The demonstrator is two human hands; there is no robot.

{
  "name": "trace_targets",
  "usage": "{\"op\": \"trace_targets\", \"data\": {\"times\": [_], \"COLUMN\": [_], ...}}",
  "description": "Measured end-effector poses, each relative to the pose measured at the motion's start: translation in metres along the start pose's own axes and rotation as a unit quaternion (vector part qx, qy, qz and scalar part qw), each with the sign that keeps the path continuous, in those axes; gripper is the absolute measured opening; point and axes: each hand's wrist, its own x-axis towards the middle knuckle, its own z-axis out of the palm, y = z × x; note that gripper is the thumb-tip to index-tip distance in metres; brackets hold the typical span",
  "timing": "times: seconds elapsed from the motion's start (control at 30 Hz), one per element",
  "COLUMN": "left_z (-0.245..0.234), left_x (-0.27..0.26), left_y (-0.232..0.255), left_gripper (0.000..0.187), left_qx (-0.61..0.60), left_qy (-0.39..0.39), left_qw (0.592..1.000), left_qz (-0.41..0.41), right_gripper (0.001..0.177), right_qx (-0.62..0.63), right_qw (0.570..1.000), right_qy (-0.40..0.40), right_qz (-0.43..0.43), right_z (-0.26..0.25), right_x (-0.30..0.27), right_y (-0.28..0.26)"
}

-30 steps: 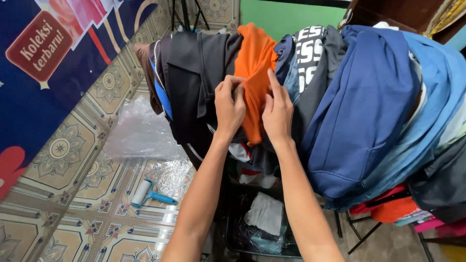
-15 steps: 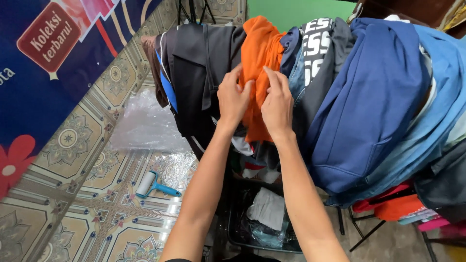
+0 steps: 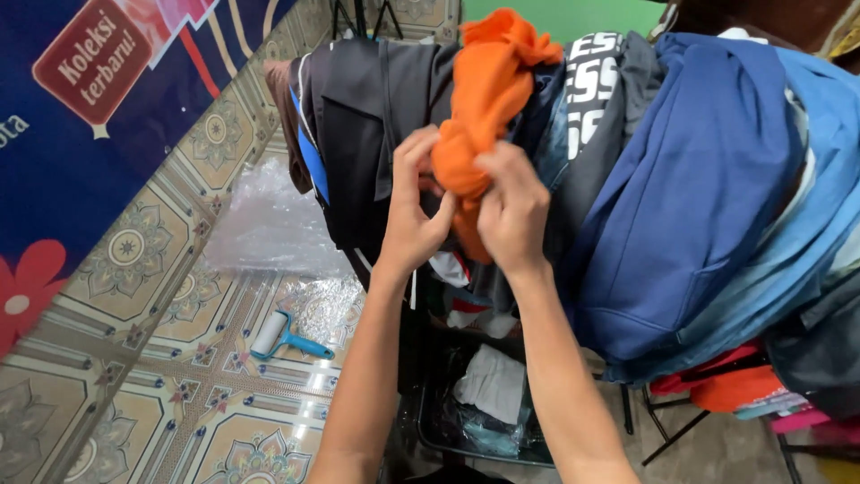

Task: The person is preparing an orange t-shirt for shipping by lint rolling it, folding it neatly, and placing it into a plastic bag.

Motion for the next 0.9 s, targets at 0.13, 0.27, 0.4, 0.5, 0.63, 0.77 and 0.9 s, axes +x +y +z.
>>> {"op": "trace_targets", "data": {"times": [0.13,0.27,0.4,0.5,0.63,0.77,0.9], "left_z": [-0.015,-0.029,-0.041,-0.053,-0.087,-0.113,-0.136], "left_x": [-0.002,-0.025,-0.051,-0.071,-0.118,-0.185,-0.257], "left_y": [-0.008,-0.002,0.014,0.024,0.018,0.021,0.026], "left_gripper": [0.073,0.047,0.029,0.038,0.056,0.075,0.037], "left_qx": [-0.032,-0.033,-0.060,-0.039,0.010,0.079,0.148], "left_qy": [0.017,0.059,0.168,0.204,0.230,0.246,0.336], "left_qw": [0.996,0.998,0.984,0.973,0.953,0.926,0.826], "left_qz": [0.083,-0.010,-0.015,-0.105,-0.196,-0.275,-0.428], "right_gripper": [0.037,0.047,0.108,0.049,0.042,0.046,0.058], "right_qx": [0.100,0.223,0.278,0.326,0.367,0.528,0.464], "right_qw": [0.992,0.959,0.913,0.865,0.830,0.631,0.532], "right_qy": [-0.072,-0.143,-0.240,-0.277,-0.305,-0.273,-0.388], "right_qz": [0.015,0.104,0.176,0.262,0.289,0.499,0.593], "right_z": [-0.020,-0.024,0.001,0.035,0.065,0.100,0.112], "right_x": [0.008,-0.017,-0.069,-0.125,-0.134,-0.175,-0.184], "right_y": [-0.053,-0.054,-0.032,-0.003,-0.040,-0.066,-0.112]}}
